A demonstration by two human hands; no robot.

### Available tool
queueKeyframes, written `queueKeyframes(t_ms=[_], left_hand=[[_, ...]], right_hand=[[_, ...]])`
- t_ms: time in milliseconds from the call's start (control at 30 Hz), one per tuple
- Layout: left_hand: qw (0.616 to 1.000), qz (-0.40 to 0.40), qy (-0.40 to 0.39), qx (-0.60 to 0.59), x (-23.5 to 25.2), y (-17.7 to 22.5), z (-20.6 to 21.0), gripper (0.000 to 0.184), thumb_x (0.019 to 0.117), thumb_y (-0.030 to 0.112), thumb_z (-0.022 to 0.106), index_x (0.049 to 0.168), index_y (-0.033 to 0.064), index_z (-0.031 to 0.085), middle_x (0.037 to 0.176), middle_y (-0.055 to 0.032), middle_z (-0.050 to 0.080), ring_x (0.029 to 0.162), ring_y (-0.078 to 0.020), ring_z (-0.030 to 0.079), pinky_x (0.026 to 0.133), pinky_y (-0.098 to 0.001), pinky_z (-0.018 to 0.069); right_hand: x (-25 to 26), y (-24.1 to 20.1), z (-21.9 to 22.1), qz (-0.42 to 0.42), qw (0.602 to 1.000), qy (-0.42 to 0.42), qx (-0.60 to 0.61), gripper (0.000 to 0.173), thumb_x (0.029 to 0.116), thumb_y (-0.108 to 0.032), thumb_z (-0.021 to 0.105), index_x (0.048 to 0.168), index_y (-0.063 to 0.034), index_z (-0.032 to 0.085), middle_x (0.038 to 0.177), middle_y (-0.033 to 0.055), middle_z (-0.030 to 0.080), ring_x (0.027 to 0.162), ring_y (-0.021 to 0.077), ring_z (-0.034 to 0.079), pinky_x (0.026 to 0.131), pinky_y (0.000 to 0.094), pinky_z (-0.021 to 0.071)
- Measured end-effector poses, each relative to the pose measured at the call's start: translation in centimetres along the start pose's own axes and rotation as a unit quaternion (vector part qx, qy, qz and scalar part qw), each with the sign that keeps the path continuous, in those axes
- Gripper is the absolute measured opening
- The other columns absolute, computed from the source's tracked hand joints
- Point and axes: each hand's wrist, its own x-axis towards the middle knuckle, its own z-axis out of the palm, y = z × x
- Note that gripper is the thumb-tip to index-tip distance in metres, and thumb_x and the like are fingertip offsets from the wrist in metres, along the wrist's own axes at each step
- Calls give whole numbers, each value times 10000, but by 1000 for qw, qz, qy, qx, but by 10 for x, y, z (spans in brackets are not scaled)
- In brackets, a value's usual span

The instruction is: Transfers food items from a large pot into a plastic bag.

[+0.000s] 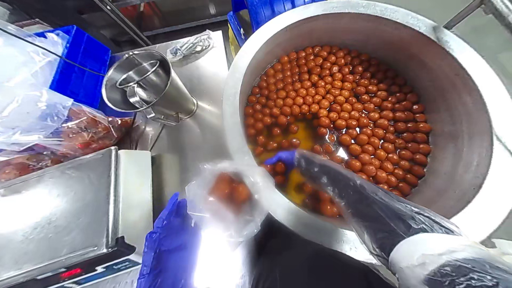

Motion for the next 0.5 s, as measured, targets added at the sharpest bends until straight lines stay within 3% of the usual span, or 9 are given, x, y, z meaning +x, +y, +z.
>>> queueKeyframes(t_ms=[33,100,167,267,367,500], left_hand=[[1000,4,-3,8,1,-1,-2,412,1084,289,410,1339,72,649,1277,-65,693,1208,-168,635,1066,-339,481],[1000,9,-15,16,2,-3,-8,429,1085,305,398,1363,74,629,1303,-78,676,1230,-192,623,1071,-373,479],[1000,7,-20,19,1,-3,-11,441,1082,329,402,1377,73,609,1321,-80,665,1231,-189,620,1055,-350,489],[999,6,-23,32,1,-1,-9,436,1083,339,406,1367,90,623,1325,-69,663,1213,-159,621,1016,-300,497],[1000,7,8,15,1,3,3,391,1068,288,435,1289,76,679,1255,-83,706,1187,-187,655,1020,-351,515],[999,13,-10,31,-1,3,5,405,1080,286,416,1339,72,642,1289,-68,688,1210,-183,640,1044,-359,500]], right_hand=[[11,8,0,-19,999,-12,30,169,995,-270,617,1090,-130,621,916,24,658,790,121,656,680,316,575],[18,19,-6,-42,992,-54,103,150,1035,-258,532,1028,-136,619,871,22,672,775,142,677,670,329,588],[31,36,-23,-65,980,-111,153,234,1052,-286,477,1058,-123,645,928,52,713,836,183,705,708,372,605],[21,42,-28,-83,973,-102,190,295,1080,-324,402,1066,-129,622,952,64,706,854,204,706,707,393,610],[-3,39,-26,-117,964,-80,226,362,1104,-359,337,1045,-137,617,947,62,703,854,207,709,688,397,616],[-32,37,-23,-193,929,-86,305,462,1104,-405,252,1054,-156,638,961,56,724,873,191,722,698,379,622]])
